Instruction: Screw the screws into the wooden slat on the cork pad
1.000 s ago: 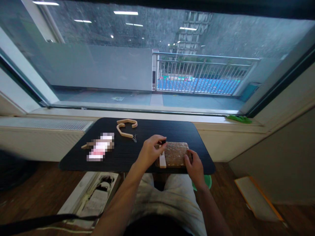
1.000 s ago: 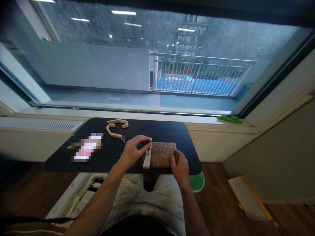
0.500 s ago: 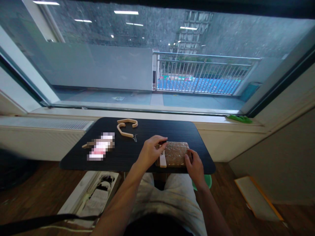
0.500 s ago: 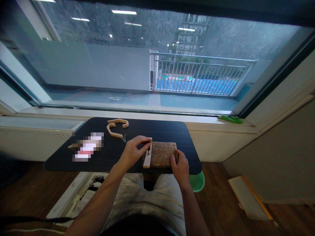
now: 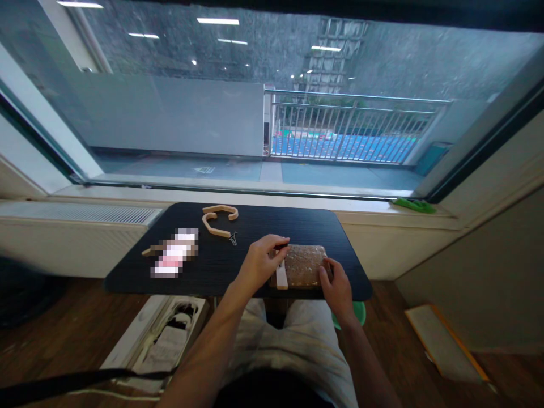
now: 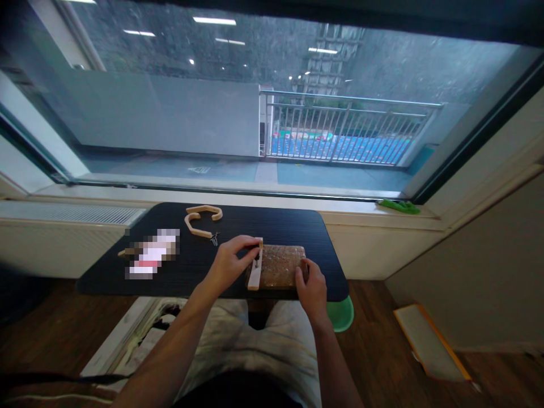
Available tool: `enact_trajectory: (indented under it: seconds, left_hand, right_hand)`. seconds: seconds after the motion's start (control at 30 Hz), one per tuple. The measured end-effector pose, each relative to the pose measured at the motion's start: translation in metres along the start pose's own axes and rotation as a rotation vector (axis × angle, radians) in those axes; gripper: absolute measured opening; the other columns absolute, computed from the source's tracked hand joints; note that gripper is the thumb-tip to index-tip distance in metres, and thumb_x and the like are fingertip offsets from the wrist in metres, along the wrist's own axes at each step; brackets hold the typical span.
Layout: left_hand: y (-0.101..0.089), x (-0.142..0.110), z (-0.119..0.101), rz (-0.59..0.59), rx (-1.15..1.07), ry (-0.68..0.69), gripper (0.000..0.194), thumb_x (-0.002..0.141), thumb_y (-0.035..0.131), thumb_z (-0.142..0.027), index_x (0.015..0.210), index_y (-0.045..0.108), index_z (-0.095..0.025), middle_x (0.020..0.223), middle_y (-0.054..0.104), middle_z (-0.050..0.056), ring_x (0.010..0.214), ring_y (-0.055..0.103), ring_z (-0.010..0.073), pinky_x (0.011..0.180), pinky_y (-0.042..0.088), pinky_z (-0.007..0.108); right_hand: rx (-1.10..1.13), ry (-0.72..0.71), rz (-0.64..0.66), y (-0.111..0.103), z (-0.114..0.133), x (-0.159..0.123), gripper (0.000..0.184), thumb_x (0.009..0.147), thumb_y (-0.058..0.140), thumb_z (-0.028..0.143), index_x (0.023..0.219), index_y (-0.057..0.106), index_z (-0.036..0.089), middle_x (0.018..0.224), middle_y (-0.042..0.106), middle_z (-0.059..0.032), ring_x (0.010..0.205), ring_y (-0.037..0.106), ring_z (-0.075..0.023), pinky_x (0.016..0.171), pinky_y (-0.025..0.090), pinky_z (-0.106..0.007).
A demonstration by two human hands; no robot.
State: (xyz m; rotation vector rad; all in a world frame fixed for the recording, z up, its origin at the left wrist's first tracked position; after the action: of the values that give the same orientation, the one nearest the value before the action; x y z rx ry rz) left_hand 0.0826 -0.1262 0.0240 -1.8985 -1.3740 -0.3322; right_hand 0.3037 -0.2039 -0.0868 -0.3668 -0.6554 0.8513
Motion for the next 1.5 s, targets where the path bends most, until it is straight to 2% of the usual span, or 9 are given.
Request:
enact_trajectory:
  seconds: [0.4, 0.93, 1.27, 1.5]
  left_hand:
    - [-0.0008, -0.0014, -0.0016, 0.009, 0.007, -0.049, 0.021, 0.086, 0.063, -0.018, 0.104, 0.074, -0.018, 0.104, 0.078, 0.007, 0.097, 0.073, 0.0197, 0.090, 0.059, 0.032]
    - [-0.0004, -0.0005, -0.0025, 0.030, 0.015, -0.040, 0.025, 0.084, 0.062, -0.013, 0.105, 0.075, -0.019, 0.103, 0.078, 0.006, 0.095, 0.074, 0.0195, 0.087, 0.060, 0.032]
    - [0.0011, -0.0018, -0.0003, 0.026, 0.007, -0.046, 0.028, 0.084, 0.058, -0.010, 0.106, 0.074, -0.019, 0.107, 0.077, 0.005, 0.099, 0.073, 0.0193, 0.093, 0.058, 0.033]
    - [0.0012, -0.0025, -0.0009, -0.027, 0.007, 0.018, 0.023, 0.085, 0.062, -0.013, 0.104, 0.074, -0.019, 0.105, 0.074, 0.008, 0.098, 0.070, 0.0194, 0.091, 0.058, 0.034]
  right_hand:
    - [-0.005, -0.010, -0.008, -0.0001, -0.0001, 0.0002, 0.043, 0.086, 0.049, 0.047, 0.113, 0.063, 0.016, 0.111, 0.069, -0.0162, 0.101, 0.063, -0.0298, 0.090, 0.048, -0.046]
    - [-0.014, 0.000, 0.009, -0.0006, 0.0011, 0.0001, 0.045, 0.087, 0.047, 0.048, 0.115, 0.062, 0.015, 0.113, 0.069, -0.0171, 0.102, 0.063, -0.0309, 0.091, 0.047, -0.048]
    - [-0.006, -0.003, -0.002, -0.0010, 0.0011, 0.0005, 0.043, 0.087, 0.049, 0.047, 0.113, 0.063, 0.016, 0.112, 0.069, -0.0161, 0.101, 0.063, -0.0305, 0.090, 0.048, -0.047]
    - [-0.004, -0.011, -0.008, -0.0007, 0.0023, -0.0003, 0.042, 0.087, 0.048, 0.047, 0.113, 0.063, 0.017, 0.111, 0.069, -0.0152, 0.100, 0.063, -0.0298, 0.090, 0.048, -0.047]
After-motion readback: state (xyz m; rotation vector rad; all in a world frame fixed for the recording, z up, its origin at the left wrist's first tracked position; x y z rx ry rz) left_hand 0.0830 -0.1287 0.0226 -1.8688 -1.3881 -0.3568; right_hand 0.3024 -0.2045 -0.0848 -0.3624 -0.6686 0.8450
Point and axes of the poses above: each hand's wrist, its own x-axis towards the middle knuckle, its own y-axis out of the palm, z = x × y, the point moved 1 cm from there along x, towards the middle knuckle
